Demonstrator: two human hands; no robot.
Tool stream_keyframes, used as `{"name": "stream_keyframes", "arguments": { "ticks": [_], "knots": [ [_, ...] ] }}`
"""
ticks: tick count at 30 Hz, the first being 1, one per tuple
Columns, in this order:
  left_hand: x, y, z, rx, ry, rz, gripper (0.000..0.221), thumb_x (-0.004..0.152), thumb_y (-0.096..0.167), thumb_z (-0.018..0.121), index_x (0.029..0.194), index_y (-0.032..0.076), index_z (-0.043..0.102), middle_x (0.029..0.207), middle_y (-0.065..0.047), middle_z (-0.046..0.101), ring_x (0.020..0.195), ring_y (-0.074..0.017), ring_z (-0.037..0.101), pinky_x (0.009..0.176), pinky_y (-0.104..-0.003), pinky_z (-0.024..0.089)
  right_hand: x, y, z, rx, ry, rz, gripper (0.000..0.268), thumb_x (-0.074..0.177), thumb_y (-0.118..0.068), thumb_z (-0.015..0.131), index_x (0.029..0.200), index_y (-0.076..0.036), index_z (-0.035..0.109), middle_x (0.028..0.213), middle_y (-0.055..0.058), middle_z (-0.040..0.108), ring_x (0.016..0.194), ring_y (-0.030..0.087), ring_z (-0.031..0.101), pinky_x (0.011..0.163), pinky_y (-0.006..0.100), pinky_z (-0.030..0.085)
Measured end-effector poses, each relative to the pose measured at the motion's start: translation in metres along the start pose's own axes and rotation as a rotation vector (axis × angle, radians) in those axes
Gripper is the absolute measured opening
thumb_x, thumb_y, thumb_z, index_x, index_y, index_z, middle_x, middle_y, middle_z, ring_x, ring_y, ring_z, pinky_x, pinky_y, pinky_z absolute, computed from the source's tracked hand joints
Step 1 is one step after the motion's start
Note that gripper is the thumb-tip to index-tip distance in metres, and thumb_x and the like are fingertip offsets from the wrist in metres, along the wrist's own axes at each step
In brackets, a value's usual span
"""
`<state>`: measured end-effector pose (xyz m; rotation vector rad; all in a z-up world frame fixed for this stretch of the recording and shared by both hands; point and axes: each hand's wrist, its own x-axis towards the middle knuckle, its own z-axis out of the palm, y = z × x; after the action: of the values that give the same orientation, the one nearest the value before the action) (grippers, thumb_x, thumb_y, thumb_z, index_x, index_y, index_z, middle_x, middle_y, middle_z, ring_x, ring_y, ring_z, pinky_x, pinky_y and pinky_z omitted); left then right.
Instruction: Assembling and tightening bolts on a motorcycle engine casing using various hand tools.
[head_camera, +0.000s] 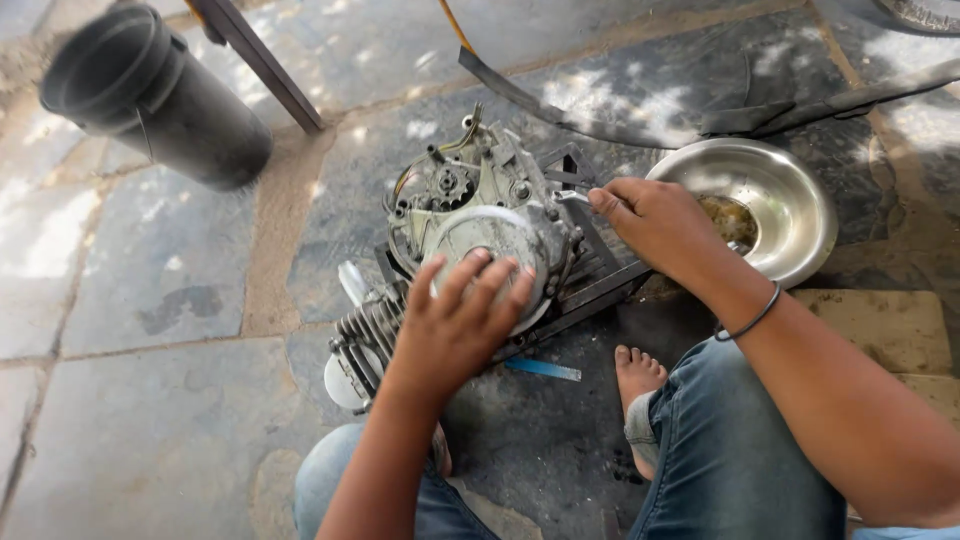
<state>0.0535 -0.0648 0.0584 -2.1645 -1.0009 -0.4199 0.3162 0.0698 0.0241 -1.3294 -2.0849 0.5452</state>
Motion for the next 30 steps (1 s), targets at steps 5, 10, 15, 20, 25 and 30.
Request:
{"name": "stream_keyframes", "arguments": {
  "ticks": [5,10,15,20,25,30],
  "knots": [
    [-0.013,-0.013,-0.001,-0.168,0.040,-0.233,0.031,0.103,0.031,0.073,0.130,0.018,0.065,0.129,0.000,0.060,0.128,-0.0221,0.053,0.112,-0.046,0.037,-0.005,-0.011,-0.013,-0.142,-0.125,0.087,0.042,0.102,-0.049,0.061,0.106,-0.010,0.077,0.078,0.016,0.071,0.071,0.030,0.069,0.066,0.045,0.051],
    [-0.024,-0.019,0.011,-0.164,0.023,-0.298,0.029,0.106,0.033,0.071,0.130,0.017,0.065,0.131,0.000,0.061,0.129,-0.0216,0.054,0.114,-0.045,0.037,0.002,-0.005,-0.017,-0.187,-0.063,-0.085,0.038,0.100,-0.046,0.069,0.109,-0.011,0.080,0.081,0.014,0.072,0.070,0.030,0.068,0.062,0.043,0.051],
    [-0.024,-0.013,0.014,-0.192,-0.002,-0.256,0.029,0.104,0.034,0.070,0.128,0.018,0.067,0.130,0.000,0.061,0.129,-0.0203,0.054,0.113,-0.045,0.036,-0.013,-0.030,-0.011,-0.333,-0.251,0.153,0.036,0.107,-0.044,0.060,0.117,-0.013,0.076,0.083,0.012,0.072,0.076,0.027,0.068,0.067,0.044,0.050],
    [-0.016,-0.019,0.004,-0.206,0.009,-0.229,0.029,0.104,0.034,0.070,0.127,0.017,0.068,0.129,0.000,0.062,0.127,-0.0204,0.055,0.112,-0.044,0.037,-0.044,-0.042,0.005,0.517,-0.399,0.552,0.033,0.102,-0.030,0.051,0.122,-0.007,0.063,0.080,0.004,0.063,0.067,0.014,0.060,0.058,0.027,0.053],
    [-0.005,-0.038,-0.024,-0.259,0.076,-0.238,0.028,0.102,0.032,0.072,0.125,0.016,0.069,0.129,-0.001,0.062,0.123,-0.0201,0.057,0.110,-0.044,0.038,-0.051,-0.014,-0.001,0.813,-0.206,0.584,0.039,0.108,-0.034,0.043,0.119,-0.002,0.064,0.077,0.002,0.061,0.064,0.009,0.056,0.057,0.023,0.049],
    [-0.010,-0.056,-0.032,-0.384,0.169,-0.392,0.032,0.096,0.030,0.076,0.122,0.014,0.067,0.125,-0.003,0.064,0.114,-0.0240,0.060,0.104,-0.042,0.042,-0.058,-0.013,0.026,0.735,-0.214,0.646,0.033,0.109,-0.030,0.047,0.113,-0.001,0.062,0.079,0.005,0.057,0.064,0.011,0.054,0.057,0.027,0.049]
  ]
}}
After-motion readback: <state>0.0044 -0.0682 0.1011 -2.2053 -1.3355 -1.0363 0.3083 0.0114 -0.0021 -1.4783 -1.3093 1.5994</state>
